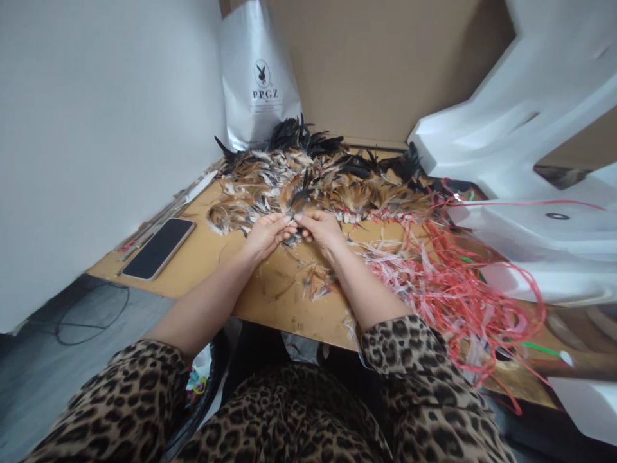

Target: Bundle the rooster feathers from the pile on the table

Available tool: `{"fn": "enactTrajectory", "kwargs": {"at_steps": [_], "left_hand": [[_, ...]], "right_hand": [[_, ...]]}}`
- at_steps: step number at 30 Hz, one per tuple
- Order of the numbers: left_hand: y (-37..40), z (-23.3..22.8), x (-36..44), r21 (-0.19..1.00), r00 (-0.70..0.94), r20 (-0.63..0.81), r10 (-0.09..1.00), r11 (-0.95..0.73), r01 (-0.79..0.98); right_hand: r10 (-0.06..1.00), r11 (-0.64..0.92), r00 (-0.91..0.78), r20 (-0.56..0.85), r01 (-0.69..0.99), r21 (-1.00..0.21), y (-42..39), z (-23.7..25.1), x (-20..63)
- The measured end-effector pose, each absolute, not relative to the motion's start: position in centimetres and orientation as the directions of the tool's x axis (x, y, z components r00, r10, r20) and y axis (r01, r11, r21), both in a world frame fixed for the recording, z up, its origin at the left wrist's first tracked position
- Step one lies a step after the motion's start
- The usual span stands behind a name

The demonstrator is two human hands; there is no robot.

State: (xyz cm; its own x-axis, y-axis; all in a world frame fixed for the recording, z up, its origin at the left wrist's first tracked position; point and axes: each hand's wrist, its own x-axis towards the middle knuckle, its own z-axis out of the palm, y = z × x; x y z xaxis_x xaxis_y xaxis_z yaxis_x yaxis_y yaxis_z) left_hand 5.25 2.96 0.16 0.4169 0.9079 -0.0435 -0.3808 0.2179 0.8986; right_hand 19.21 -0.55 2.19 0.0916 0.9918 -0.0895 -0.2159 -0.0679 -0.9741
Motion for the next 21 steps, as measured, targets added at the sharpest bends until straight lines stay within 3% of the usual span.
{"fn": "enactTrajectory", "kwargs": {"at_steps": [4,12,16,21], "left_hand": [[3.0,0.0,5.2,0.895,0.426,-0.048,0.903,0.229,-0.383],[3.0,-0.1,5.2,0.873,0.453,-0.117,0.884,0.309,-0.377],[2.9,0.0,5.3,0.874,0.451,-0.121,0.884,0.311,-0.373],[2.8,0.1,5.3,0.904,0.435,-0.097,0.895,0.262,-0.338]], "right_hand": [[0.986,-0.007,0.16,-0.039,-0.195,-0.981,-0.6,2.1,18.8],[0.956,0.146,0.237,0.172,0.125,-0.981,-1.2,3.5,18.8],[0.957,0.146,0.234,0.169,0.112,-0.983,-0.9,2.9,18.9],[0.977,0.071,0.205,0.06,-0.043,-0.997,-0.6,2.2,18.8]]}}
